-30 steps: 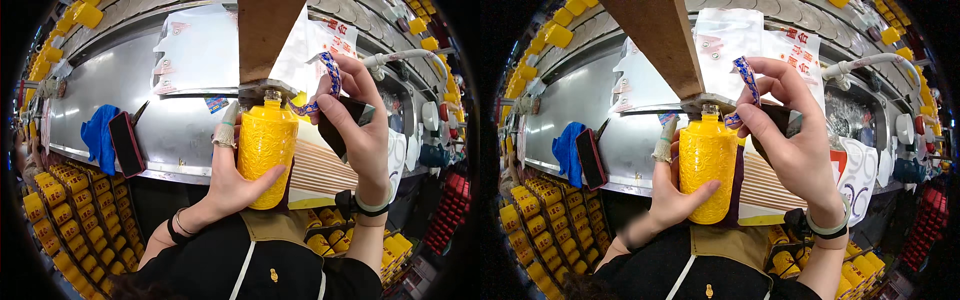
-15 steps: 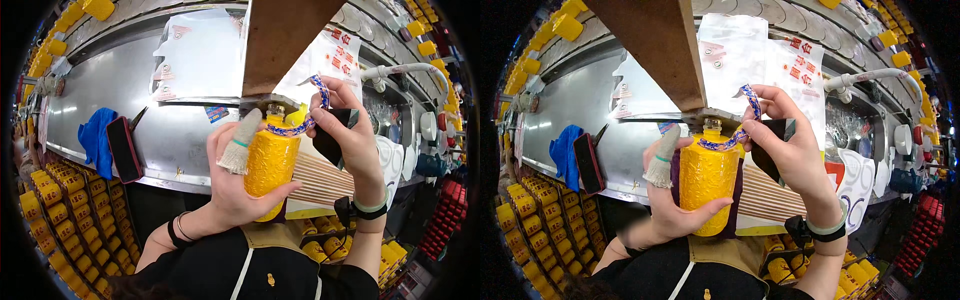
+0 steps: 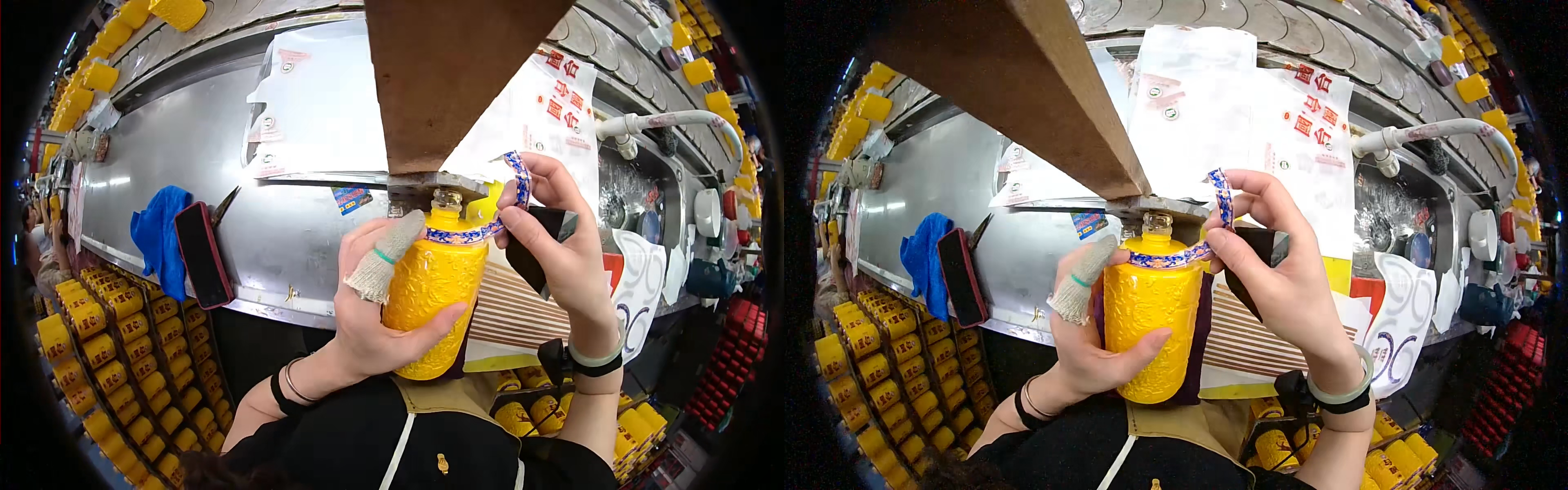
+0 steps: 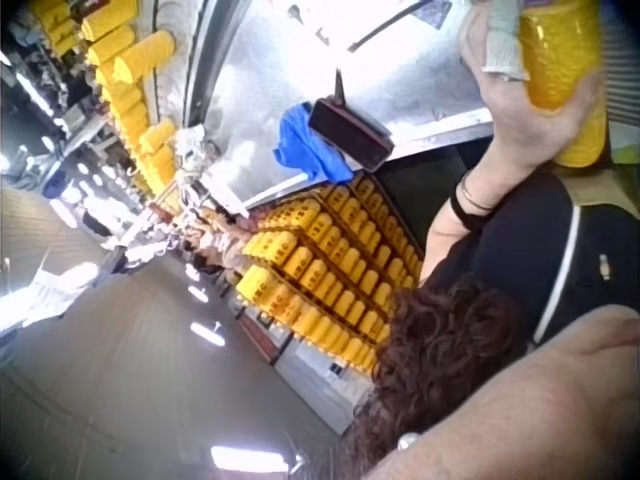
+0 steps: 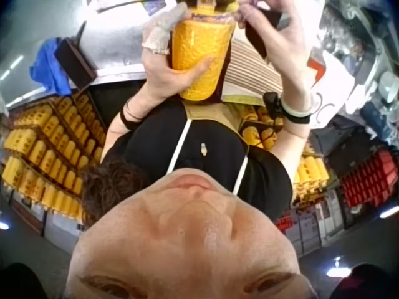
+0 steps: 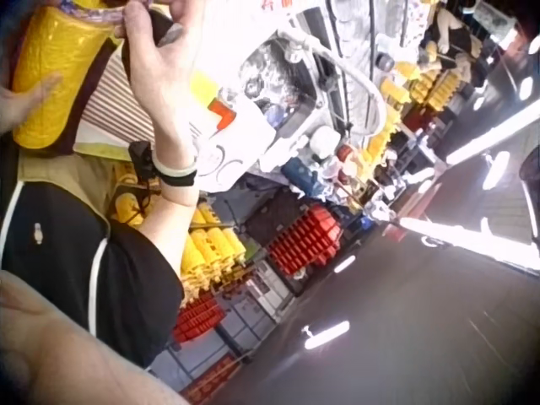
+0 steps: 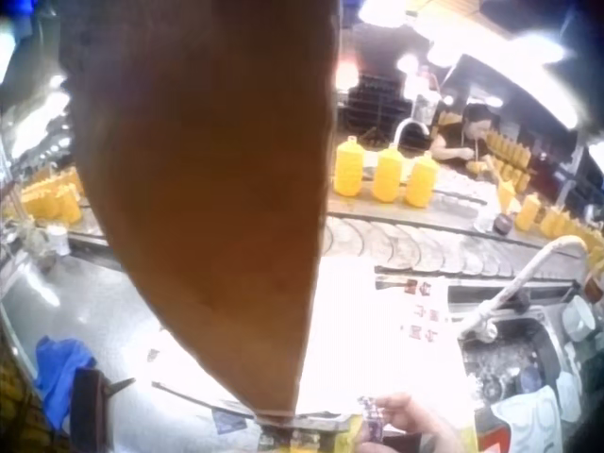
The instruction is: The worker is applying decorative horse labels and brand labels to yellow textured liquor bottles on a factory assembly line, using a scraper tool to smooth them.
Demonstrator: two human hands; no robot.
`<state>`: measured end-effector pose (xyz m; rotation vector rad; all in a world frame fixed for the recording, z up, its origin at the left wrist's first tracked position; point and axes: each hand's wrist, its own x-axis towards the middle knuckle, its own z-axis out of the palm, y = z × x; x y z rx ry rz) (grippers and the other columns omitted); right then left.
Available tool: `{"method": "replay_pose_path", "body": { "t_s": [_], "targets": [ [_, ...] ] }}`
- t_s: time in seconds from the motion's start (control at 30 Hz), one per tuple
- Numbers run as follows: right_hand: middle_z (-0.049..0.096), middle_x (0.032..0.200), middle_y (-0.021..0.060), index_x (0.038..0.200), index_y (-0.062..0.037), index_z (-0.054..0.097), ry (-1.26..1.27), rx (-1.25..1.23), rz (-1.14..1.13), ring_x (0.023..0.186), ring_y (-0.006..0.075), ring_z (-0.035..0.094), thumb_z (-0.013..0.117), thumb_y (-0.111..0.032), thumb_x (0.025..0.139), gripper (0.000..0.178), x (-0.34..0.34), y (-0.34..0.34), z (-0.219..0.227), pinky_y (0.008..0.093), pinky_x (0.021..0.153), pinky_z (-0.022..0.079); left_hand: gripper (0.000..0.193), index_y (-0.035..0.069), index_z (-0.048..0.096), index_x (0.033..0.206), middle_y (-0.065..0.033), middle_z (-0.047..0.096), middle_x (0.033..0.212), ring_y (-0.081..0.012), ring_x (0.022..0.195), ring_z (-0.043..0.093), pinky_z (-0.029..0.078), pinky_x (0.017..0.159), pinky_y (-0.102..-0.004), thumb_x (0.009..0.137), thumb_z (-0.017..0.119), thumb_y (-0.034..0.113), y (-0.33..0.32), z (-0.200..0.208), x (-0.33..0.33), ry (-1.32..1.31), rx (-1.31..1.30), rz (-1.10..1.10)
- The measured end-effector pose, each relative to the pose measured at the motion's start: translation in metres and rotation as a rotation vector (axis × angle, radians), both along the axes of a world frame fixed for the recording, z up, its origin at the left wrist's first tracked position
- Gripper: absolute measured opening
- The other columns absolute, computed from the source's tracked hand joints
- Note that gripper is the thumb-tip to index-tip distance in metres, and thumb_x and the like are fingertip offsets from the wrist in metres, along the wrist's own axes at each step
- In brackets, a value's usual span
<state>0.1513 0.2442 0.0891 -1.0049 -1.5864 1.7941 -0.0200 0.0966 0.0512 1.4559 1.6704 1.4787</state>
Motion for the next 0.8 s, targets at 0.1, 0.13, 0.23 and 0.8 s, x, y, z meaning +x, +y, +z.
{"method": "replay_pose_path", "body": {
  "t_s": [0.1, 0.13, 0.23, 0.8],
  "targets": [
    [0.065, 0.095, 0.0047, 0.128, 0.0022, 0.057, -0.181, 0.043, -0.020, 0.081, 0.0088, 0.062, 0.070, -0.004, 0.095, 0.035, 0.007, -0.004, -0.005, 0.0242, 0.070, 0.051, 0.071, -0.006, 0.057, 0.132, -0.0189, 0.059, 0.126, -0.0354, 0.121, 0.053, 0.044, 0.103, -0.0442, 0.073, 0.089, 0.019, -0.003, -0.004, -0.004, -0.077, -0.012, -0.030],
    [0.065, 0.092, 0.0046, 0.124, 0.0022, 0.060, -0.269, 0.072, -0.017, 0.079, 0.0084, 0.061, 0.071, -0.006, 0.095, 0.032, 0.010, -0.004, -0.007, 0.0245, 0.069, 0.050, 0.072, -0.006, 0.057, 0.133, -0.0192, 0.059, 0.126, -0.0355, 0.122, 0.053, 0.044, 0.104, -0.0443, 0.074, 0.089, 0.019, -0.002, -0.004, -0.003, -0.075, -0.003, -0.025],
    [0.065, 0.087, 0.0126, 0.100, 0.0036, 0.066, -0.771, 0.638, -0.117, 0.072, 0.0219, 0.061, 0.076, -0.011, 0.089, 0.021, 0.024, -0.012, -0.011, 0.0323, 0.066, 0.049, 0.073, -0.007, 0.055, 0.134, -0.0202, 0.059, 0.127, -0.0358, 0.123, 0.053, 0.044, 0.104, -0.0445, 0.074, 0.089, 0.019, -0.003, -0.001, -0.001, -0.029, 0.031, 0.021],
    [0.065, 0.109, 0.0091, 0.118, -0.0089, 0.074, -0.301, 0.880, 0.003, 0.079, 0.0227, 0.054, 0.078, -0.016, 0.083, 0.036, -0.003, -0.052, -0.017, 0.0341, 0.070, 0.047, 0.064, -0.004, 0.060, 0.128, -0.0198, 0.059, 0.127, -0.0376, 0.120, 0.058, 0.048, 0.102, -0.0450, 0.072, 0.086, 0.016, 0.004, 0.008, 0.000, 0.181, 0.068, -0.009]
  ]
}}
